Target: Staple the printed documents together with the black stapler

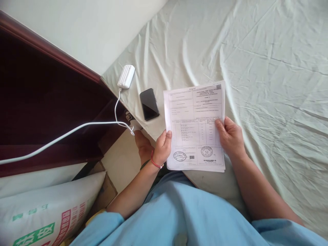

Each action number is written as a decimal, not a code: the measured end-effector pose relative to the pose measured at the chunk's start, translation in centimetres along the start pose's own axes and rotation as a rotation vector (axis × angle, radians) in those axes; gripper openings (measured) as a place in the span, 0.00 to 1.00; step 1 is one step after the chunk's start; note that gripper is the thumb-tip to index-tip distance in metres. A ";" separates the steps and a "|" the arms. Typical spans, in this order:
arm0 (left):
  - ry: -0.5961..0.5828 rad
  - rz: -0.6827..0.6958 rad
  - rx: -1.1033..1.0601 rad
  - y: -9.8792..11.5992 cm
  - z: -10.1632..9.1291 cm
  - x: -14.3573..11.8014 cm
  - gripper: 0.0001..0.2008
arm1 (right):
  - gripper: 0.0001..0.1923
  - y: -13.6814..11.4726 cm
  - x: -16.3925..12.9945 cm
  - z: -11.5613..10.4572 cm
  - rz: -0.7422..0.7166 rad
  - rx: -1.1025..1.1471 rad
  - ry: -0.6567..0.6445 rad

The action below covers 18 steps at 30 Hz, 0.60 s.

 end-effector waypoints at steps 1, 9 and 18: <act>-0.010 0.042 0.020 0.0 0.1 0.0 0.09 | 0.20 -0.1 0.0 0.0 -0.020 0.012 -0.011; -0.037 0.205 0.108 -1.0 0.3 -0.3 0.28 | 0.17 0.7 0.5 -0.7 -0.146 0.152 -0.023; -0.020 0.243 0.056 -1.4 -0.3 -0.1 0.26 | 0.22 0.3 0.4 -0.5 -0.180 0.074 -0.028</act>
Point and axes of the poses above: each hand's wrist, its own x-axis towards the middle knuckle, its own z-axis out of the palm, y = z × x, the point moved 7 cm from there along x, towards the middle knuckle, and after that the axes turned 2 degrees about y, right-handed, at the moved point
